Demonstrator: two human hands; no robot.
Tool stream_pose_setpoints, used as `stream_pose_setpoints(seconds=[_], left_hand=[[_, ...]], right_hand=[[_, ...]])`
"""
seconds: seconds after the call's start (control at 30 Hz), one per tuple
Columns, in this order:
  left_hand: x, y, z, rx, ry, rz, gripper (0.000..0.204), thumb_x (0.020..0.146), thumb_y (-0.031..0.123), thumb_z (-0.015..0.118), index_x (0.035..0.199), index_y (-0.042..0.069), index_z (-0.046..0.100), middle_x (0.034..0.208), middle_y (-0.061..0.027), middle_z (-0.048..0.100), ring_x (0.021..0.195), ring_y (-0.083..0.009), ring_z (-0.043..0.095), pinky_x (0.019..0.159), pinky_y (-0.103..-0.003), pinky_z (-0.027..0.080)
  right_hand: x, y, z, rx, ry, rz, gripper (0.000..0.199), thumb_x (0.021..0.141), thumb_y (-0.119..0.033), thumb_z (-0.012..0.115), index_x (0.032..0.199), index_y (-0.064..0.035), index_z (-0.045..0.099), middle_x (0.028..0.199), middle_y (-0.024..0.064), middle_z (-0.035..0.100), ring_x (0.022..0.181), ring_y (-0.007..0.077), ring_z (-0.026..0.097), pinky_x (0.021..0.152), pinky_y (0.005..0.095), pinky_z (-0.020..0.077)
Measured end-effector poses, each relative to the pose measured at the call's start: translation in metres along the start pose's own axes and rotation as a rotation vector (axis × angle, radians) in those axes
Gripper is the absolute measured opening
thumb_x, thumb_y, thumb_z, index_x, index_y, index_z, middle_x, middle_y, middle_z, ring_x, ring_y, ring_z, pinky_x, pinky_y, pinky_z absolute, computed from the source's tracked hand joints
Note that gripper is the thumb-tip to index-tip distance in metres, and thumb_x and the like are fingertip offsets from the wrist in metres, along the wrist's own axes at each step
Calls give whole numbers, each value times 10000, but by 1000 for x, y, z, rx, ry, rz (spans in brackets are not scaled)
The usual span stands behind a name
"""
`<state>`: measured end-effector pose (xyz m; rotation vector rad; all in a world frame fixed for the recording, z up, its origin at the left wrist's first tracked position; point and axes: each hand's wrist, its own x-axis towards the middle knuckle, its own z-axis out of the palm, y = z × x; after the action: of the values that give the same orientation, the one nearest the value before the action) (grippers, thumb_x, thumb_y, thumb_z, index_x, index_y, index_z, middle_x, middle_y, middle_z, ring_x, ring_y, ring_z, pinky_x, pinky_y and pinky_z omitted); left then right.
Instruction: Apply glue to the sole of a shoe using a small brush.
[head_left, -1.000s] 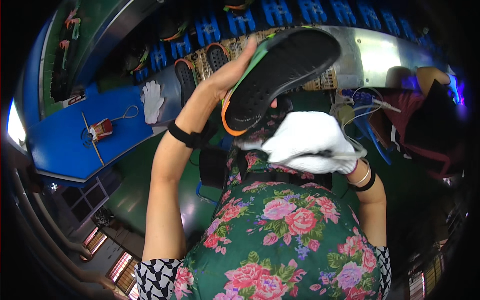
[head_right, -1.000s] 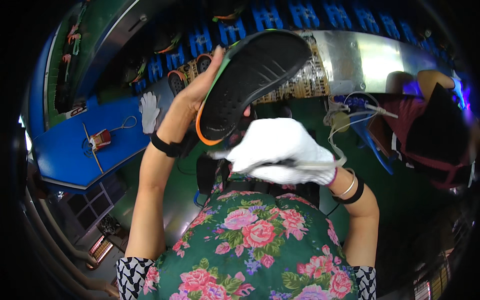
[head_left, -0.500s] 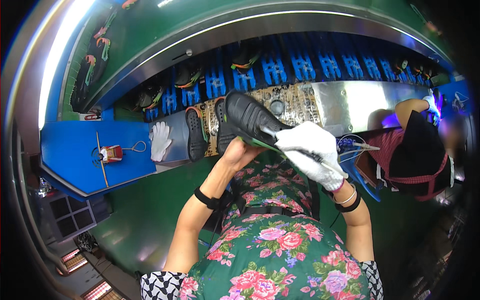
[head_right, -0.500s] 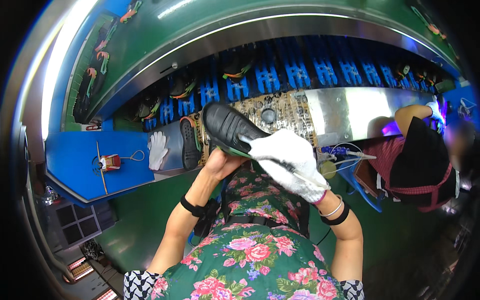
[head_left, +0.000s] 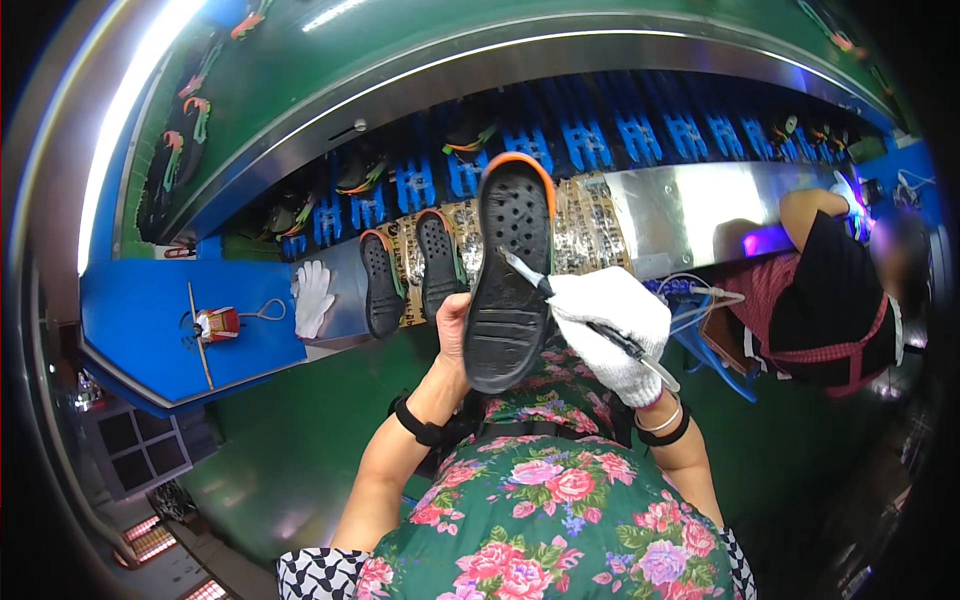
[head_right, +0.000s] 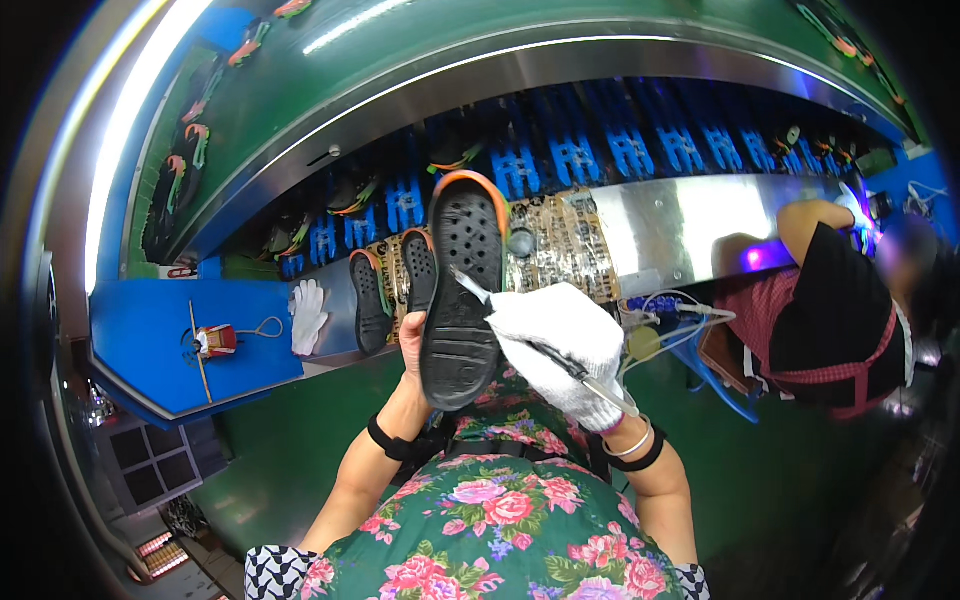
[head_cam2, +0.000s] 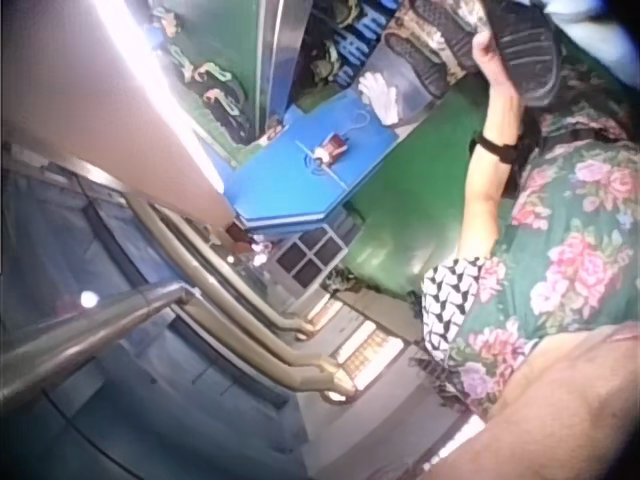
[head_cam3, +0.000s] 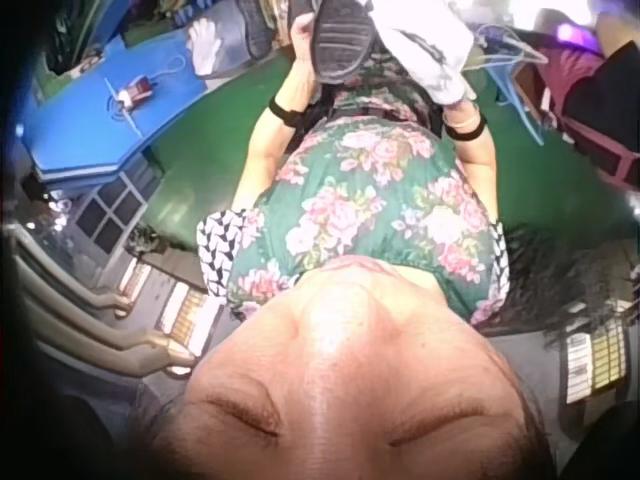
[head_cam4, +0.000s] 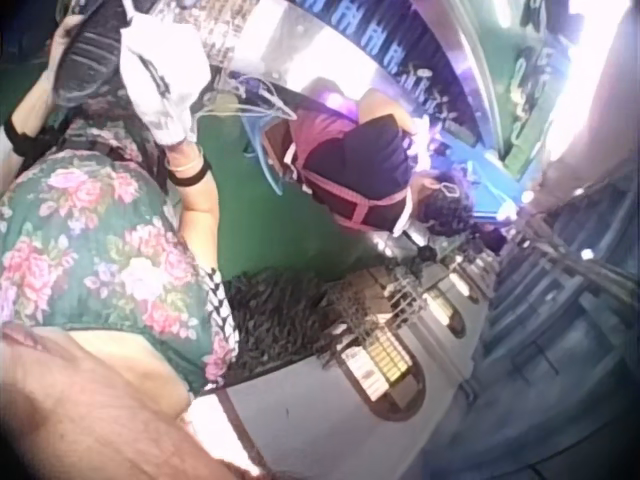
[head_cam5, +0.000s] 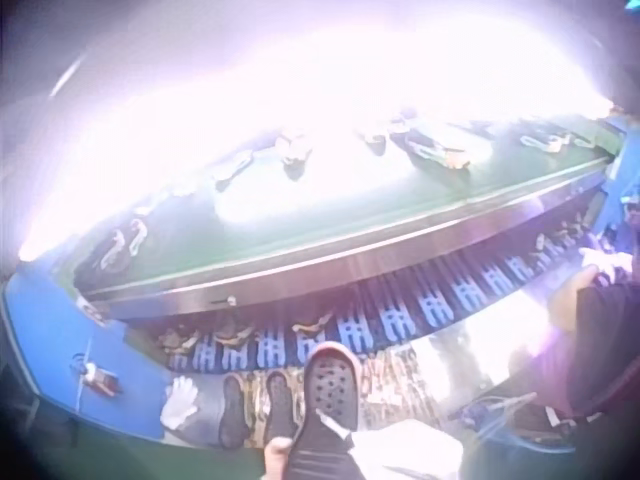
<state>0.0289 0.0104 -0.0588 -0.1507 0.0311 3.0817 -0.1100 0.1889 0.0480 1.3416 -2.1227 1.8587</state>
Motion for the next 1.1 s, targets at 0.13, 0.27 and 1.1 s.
stream_pose_setpoints(seconds=[0.13, 0.27, 1.1], left_hand=[[13, -20, 15, 51, 351, 50, 714, 931, 595, 584, 1409, 66, 566, 1343, -167, 646, 1216, -339, 640, 1081, -519, 489], [22, -21, 26, -76, 112, 29, 832, 960, 707, 481, 1527, 101, 431, 1517, -154, 503, 1358, -348, 519, 1154, -560, 387], [36, -8, 40, 231, 131, 201, 918, 979, 732, 373, 1586, 51, 272, 1585, -156, 400, 1437, -338, 426, 1191, -523, 353]], right_hand=[[14, -4, 0, -60, 5, -123, 245, 707, 10, 809, 946, -40, 787, 975, 123, 776, 835, 254, 726, 743, 355, 568], [24, -8, 6, -84, -33, -150, 276, 734, -1, 787, 1004, -58, 793, 1036, 121, 771, 918, 276, 726, 796, 366, 563], [27, 3, 27, -84, -65, -211, 296, 767, -14, 785, 1058, -68, 781, 1066, 131, 761, 933, 289, 724, 851, 378, 568]])
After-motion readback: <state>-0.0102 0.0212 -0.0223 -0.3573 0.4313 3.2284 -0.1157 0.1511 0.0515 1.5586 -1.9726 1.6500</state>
